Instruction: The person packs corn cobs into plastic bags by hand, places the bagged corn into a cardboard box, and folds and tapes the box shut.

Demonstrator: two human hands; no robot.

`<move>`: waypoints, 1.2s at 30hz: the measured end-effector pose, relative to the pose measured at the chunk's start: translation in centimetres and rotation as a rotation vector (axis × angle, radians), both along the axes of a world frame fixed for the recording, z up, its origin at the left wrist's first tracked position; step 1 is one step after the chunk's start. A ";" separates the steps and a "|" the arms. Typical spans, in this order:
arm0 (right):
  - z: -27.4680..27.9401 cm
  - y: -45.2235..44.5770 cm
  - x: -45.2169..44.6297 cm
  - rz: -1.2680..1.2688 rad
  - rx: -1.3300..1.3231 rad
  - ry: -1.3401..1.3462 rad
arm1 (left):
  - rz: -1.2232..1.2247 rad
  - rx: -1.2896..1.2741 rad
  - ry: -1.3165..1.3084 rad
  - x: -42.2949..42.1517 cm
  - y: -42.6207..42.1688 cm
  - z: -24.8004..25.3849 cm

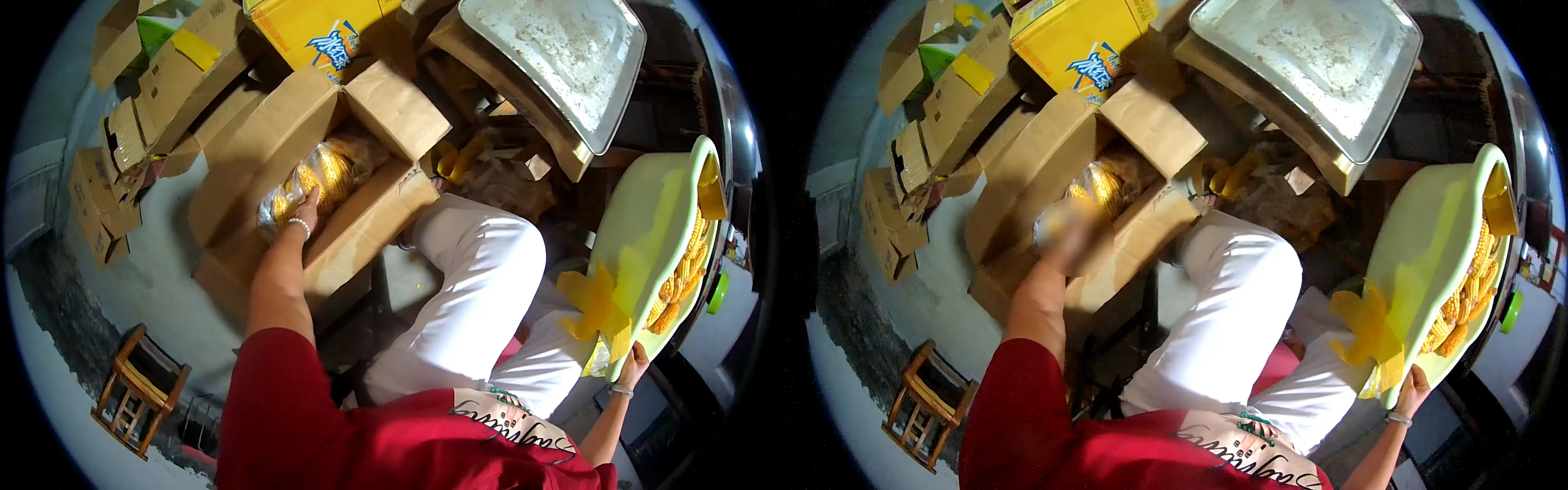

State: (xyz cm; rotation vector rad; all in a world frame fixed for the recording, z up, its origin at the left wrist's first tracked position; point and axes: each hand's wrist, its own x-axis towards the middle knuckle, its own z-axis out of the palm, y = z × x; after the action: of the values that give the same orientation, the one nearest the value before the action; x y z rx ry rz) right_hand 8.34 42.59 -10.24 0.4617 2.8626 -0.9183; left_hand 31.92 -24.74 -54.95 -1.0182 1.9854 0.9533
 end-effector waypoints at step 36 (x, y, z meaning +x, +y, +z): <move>4.7 -1.4 -3.9 0.260 0.120 0.109 | -0.430 -0.432 0.749 -1.4 8.3 21.5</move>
State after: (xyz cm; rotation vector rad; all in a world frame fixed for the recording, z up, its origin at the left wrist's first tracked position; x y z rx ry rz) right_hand 4.48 41.22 -5.56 0.0447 2.9915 -0.7525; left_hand 30.54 -16.48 -33.46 -0.4002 2.9707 0.7283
